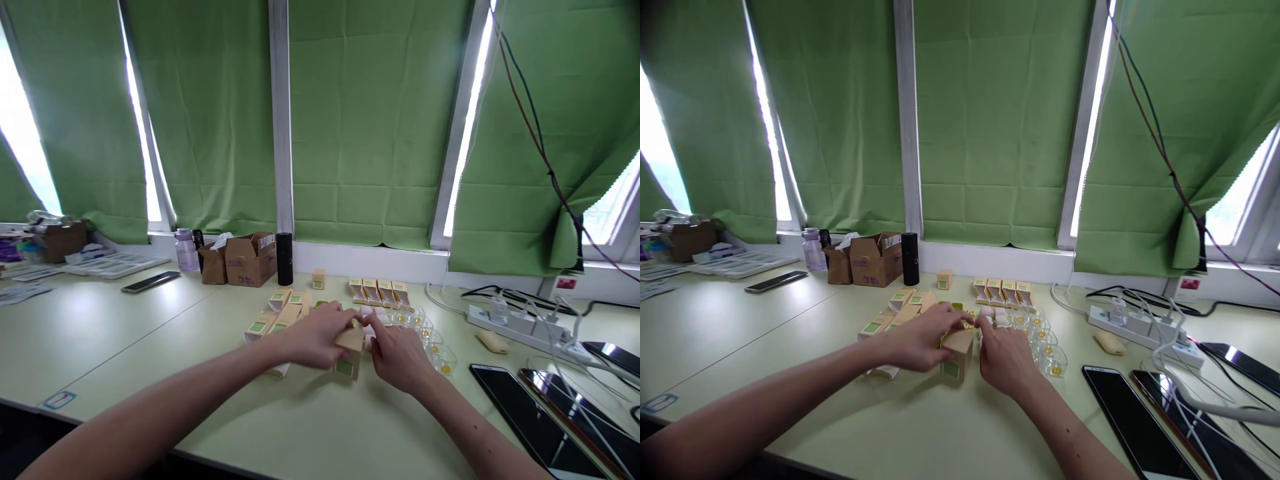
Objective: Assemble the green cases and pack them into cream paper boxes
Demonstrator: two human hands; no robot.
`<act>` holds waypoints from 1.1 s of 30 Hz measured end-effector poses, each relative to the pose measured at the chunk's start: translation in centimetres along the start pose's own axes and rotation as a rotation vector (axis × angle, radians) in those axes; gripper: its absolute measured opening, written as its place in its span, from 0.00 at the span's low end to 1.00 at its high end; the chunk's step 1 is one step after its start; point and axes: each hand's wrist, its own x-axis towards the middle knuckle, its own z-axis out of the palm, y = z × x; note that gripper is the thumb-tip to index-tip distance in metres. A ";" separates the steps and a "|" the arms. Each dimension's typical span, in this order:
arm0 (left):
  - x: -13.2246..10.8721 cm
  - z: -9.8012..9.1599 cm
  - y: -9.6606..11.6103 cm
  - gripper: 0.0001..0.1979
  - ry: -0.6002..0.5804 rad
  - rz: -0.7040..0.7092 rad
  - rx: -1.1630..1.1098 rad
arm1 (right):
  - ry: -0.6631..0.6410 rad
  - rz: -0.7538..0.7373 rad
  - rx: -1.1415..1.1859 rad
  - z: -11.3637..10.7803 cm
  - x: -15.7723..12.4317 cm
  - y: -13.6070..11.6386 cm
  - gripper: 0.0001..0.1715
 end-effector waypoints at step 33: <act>8.4 1.7 -18.0 0.28 -0.084 -0.497 0.392 | -0.065 -0.032 -0.024 -0.6 -0.5 -1.5 0.22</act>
